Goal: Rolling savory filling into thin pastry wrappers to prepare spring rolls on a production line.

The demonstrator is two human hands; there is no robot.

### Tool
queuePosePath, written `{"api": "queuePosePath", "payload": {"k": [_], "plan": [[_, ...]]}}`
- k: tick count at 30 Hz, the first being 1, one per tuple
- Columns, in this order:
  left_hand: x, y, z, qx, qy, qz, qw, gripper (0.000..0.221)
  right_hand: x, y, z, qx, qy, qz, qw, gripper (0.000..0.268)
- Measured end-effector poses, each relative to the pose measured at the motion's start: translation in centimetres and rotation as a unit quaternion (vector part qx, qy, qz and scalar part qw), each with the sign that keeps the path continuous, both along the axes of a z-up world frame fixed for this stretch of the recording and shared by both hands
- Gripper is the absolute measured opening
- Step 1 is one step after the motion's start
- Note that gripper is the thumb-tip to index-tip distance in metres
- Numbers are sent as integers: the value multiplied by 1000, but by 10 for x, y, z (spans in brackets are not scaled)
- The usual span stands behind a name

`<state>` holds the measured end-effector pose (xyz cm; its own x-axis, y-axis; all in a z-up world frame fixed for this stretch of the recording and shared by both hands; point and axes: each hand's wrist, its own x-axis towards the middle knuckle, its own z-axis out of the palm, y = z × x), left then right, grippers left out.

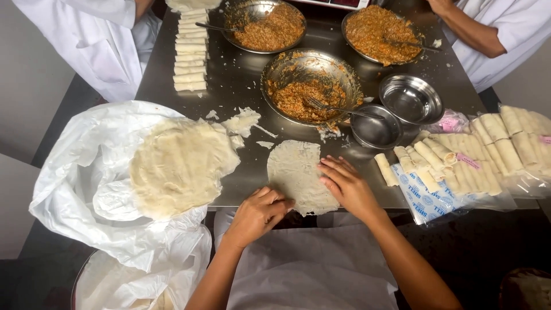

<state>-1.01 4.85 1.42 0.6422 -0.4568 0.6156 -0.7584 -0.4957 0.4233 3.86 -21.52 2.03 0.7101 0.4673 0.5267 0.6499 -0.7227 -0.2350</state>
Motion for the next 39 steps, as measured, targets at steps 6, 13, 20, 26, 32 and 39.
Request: {"api": "queuePosePath", "payload": {"k": [6,13,20,26,32,39], "plan": [[3,-2,8,-29,52,10,998,15,77,-43,49,60,-96,-81,990,19],[10,2,3,-4,44,0,999,7,181,-27,69,-352,105,-147,918,23],[10,6,3,-12,23,-27,999,10,182,-10,90,-347,285,-204,870,39],[10,8,5,-19,35,-48,998,7,156,10,121,-367,275,-234,857,18],[7,7,5,-19,32,-31,999,14,161,19,96,-501,20,-189,845,31],[6,8,2,-5,27,-37,999,8,132,7,122,-166,318,-196,913,24]]}}
